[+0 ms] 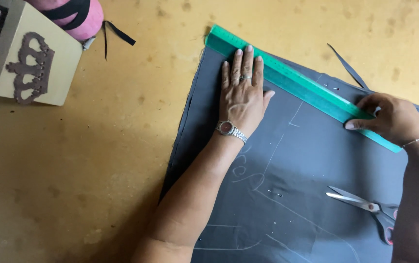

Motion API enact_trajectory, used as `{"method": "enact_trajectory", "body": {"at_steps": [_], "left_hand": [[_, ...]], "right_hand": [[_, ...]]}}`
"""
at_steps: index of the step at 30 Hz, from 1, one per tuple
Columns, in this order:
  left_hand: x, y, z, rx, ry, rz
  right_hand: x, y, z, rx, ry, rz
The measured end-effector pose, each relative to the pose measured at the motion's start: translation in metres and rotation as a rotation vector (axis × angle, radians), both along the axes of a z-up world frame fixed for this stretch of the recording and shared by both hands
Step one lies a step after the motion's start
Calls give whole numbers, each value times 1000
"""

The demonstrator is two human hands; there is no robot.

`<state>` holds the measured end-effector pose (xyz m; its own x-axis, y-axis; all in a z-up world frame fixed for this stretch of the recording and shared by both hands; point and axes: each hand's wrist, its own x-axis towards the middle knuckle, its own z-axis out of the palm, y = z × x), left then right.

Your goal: Marking fabric with chalk and a ruler, pinning layers together, and cutting out pattern pieces with scissors.

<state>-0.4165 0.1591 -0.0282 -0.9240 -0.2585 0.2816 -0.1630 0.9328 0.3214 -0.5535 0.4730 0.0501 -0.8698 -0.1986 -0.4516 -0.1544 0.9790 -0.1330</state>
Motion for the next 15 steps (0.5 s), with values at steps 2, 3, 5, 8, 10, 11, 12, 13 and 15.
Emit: {"method": "enact_trajectory", "body": {"at_steps": [2, 3, 5, 8, 10, 11, 12, 13, 15], "left_hand": [[1, -1, 4, -29, -31, -1], [0, -2, 6, -26, -28, -3], [3, -4, 9, -48, -69, -6], [-2, 2, -3, 149, 157, -2], [-2, 19, 3, 276, 240, 3], [0, 29, 6, 399, 330, -2], [16, 37, 25, 403, 325, 12], [32, 43, 46, 621, 288, -82], [54, 53, 87, 864, 259, -143]], "right_hand": [[-6, 5, -4, 161, 25, 169], [3, 2, 2, 165, 27, 166], [22, -4, 15, 61, 77, 76], [46, -1, 36, 136, 172, 155], [71, 8, 39, -38, 166, 116], [85, 14, 40, -217, 162, 56], [113, 3, 43, -212, 152, 66], [141, -10, 47, -537, 34, -46], [177, -42, 59, -826, -112, -142]]}}
